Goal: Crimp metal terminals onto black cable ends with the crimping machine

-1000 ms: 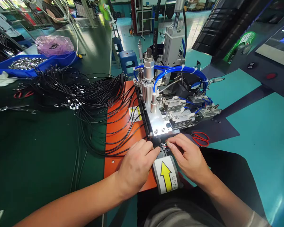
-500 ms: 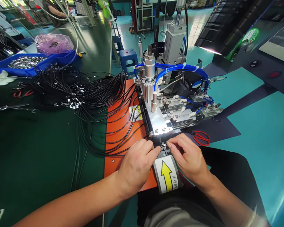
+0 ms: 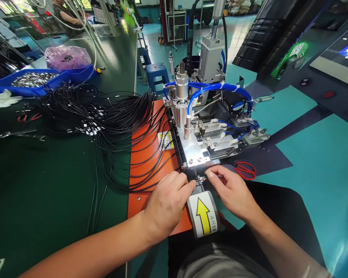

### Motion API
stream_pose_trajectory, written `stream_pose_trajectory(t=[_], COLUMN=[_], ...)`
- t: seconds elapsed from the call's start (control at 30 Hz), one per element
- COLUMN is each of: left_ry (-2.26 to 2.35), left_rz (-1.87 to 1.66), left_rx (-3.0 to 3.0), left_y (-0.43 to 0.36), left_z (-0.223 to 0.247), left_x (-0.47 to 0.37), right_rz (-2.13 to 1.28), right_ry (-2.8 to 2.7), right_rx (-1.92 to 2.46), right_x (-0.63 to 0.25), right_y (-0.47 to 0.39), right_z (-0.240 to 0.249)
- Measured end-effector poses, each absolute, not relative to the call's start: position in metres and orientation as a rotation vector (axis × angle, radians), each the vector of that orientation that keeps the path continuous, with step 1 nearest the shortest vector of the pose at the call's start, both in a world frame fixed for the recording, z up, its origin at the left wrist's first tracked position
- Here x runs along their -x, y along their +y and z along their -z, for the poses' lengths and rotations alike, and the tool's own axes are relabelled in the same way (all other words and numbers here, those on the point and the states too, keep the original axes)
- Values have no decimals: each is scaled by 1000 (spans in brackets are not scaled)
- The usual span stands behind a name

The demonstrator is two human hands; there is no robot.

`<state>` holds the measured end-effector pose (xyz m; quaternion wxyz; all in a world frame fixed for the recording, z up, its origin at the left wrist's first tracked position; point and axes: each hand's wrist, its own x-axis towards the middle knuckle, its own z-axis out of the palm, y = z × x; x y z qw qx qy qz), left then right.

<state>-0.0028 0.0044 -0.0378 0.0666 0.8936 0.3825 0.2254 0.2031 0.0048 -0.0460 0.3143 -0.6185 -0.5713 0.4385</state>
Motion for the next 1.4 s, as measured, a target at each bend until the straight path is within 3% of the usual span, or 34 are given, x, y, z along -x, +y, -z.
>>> stream_pose_trajectory(t=[0.4,1.13,1.4], left_ry=[1211,1301,1297], left_rz=[-514,-85,-317], left_rx=[-2649,-2724,-2653], left_y=[-2,-4,-4], left_z=[28,6,-37], left_x=[5,4,36], right_rz=[-999,-1103,-1171], right_ry=[-1639,-1304,-1378], right_rx=[1664,1756,1539], right_x=[-191,-199,-203], right_y=[0,-9,-44], right_z=[59,53,37])
